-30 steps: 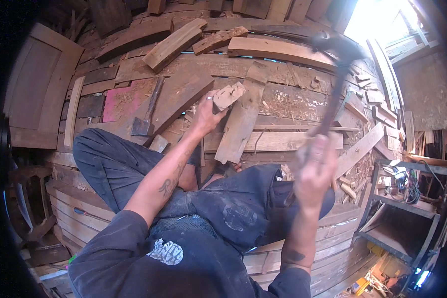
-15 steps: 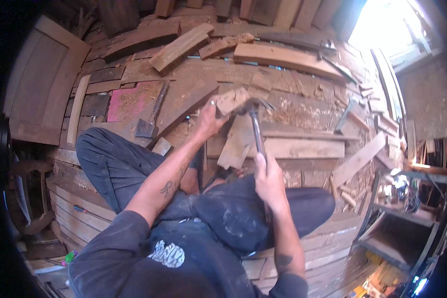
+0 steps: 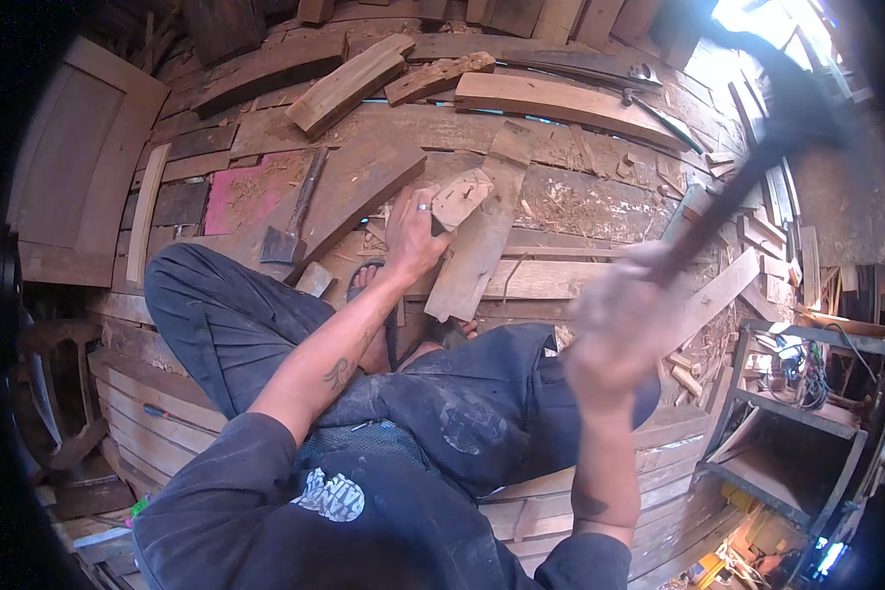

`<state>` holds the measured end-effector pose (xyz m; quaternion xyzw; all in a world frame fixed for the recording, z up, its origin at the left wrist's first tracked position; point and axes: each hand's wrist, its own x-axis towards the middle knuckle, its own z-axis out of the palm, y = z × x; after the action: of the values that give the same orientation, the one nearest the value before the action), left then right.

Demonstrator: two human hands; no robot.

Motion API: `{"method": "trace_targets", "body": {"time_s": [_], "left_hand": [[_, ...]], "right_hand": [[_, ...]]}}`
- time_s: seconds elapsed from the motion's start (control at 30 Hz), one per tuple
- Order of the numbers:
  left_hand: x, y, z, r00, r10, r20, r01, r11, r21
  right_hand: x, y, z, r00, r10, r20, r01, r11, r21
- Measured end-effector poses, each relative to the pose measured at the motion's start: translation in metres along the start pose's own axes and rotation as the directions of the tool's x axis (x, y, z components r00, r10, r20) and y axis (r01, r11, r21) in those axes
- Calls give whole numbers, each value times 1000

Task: Shaping and assembling wooden pieces using a hammer and chisel.

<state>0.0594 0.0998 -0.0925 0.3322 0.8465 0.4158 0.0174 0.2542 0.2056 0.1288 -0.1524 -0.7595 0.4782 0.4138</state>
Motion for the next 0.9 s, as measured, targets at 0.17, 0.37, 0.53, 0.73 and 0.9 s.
{"method": "trace_targets", "body": {"time_s": [0.17, 0.37, 0.53, 0.73, 0.9], "left_hand": [[-11, -6, 10, 1000, 24, 8, -23, 997, -79], [1, -12, 3, 998, 15, 65, -10, 996, -87], [2, -9, 0, 997, 18, 73, -11, 995, -100], [0, -9, 1, 998, 45, 53, -39, 993, -108], [3, -5, 3, 993, 42, 109, -30, 994, -109]], "right_hand": [[-23, 56, 1, 709, 604, 364, -397, 768, -502], [10, -11, -18, 895, 410, 175, -348, 888, -301], [27, -47, -3, 1000, -27, 5, 25, 980, 199], [-37, 28, 12, 961, 237, 145, -190, 941, -282], [-71, 80, 20, 813, 542, 213, -380, 771, -510]]}}
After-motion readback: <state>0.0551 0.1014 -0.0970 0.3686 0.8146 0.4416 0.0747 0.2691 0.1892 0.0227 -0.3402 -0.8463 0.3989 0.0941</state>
